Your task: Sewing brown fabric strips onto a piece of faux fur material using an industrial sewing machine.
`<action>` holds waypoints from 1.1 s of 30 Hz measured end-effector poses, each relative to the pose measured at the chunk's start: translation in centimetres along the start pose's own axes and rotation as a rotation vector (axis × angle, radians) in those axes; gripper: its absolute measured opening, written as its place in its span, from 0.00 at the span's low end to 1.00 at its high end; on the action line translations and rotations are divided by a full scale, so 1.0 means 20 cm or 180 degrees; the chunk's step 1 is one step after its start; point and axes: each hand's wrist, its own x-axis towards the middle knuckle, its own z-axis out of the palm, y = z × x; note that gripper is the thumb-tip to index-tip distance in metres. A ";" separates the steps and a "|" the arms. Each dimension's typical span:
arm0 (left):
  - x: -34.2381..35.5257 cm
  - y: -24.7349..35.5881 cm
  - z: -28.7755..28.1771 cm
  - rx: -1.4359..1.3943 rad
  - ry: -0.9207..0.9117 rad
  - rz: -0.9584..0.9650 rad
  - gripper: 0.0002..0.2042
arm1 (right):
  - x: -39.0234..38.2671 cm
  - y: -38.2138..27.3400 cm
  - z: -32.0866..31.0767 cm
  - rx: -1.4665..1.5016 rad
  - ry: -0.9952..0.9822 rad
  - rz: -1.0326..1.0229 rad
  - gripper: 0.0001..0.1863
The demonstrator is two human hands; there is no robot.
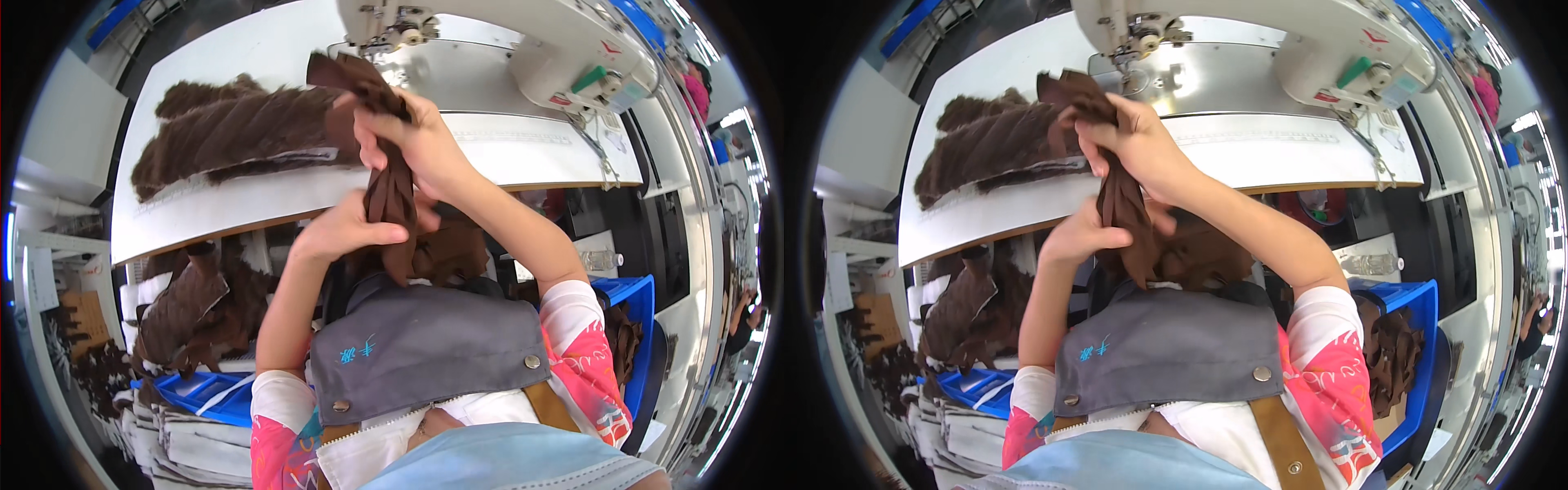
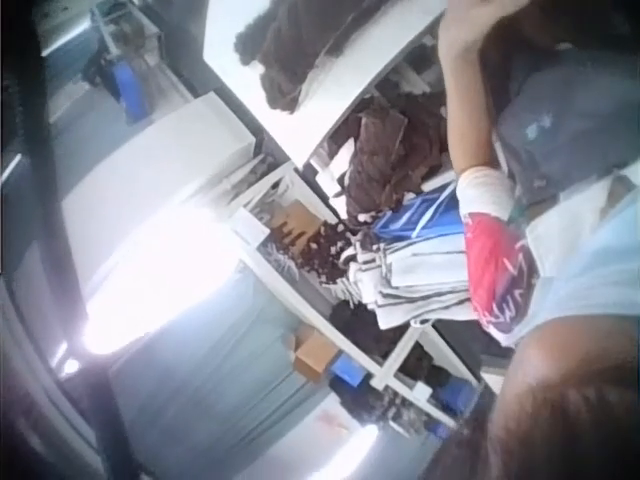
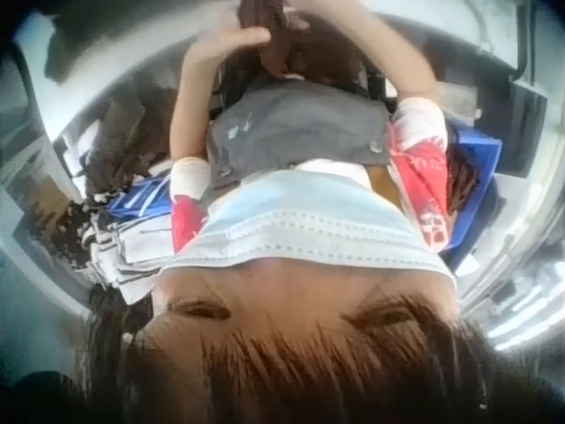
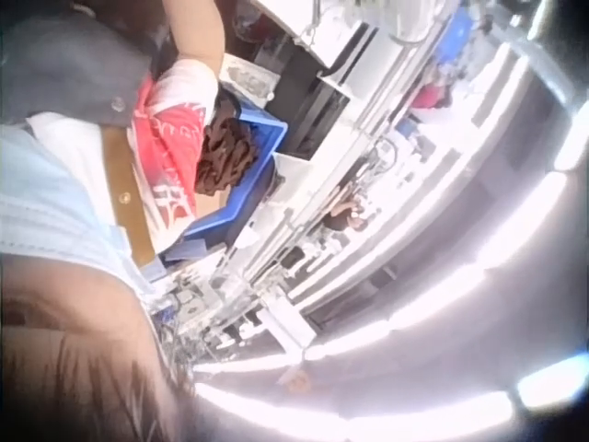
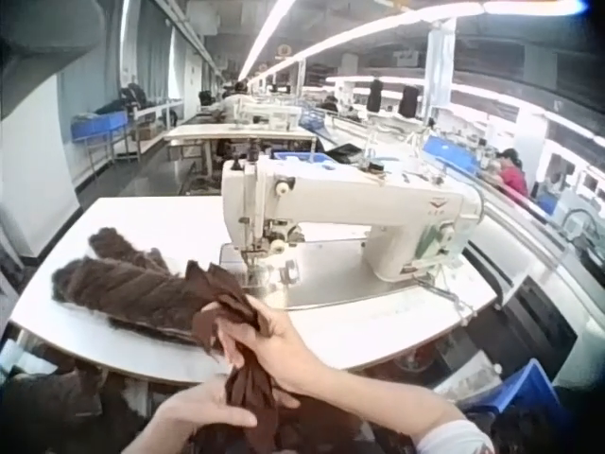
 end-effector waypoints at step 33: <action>0.02 0.28 -0.76 0.4339 0.2294 -0.0134 0.12 | 0.26 0.32 -0.24 -0.3941 -0.0468 -0.1412 0.35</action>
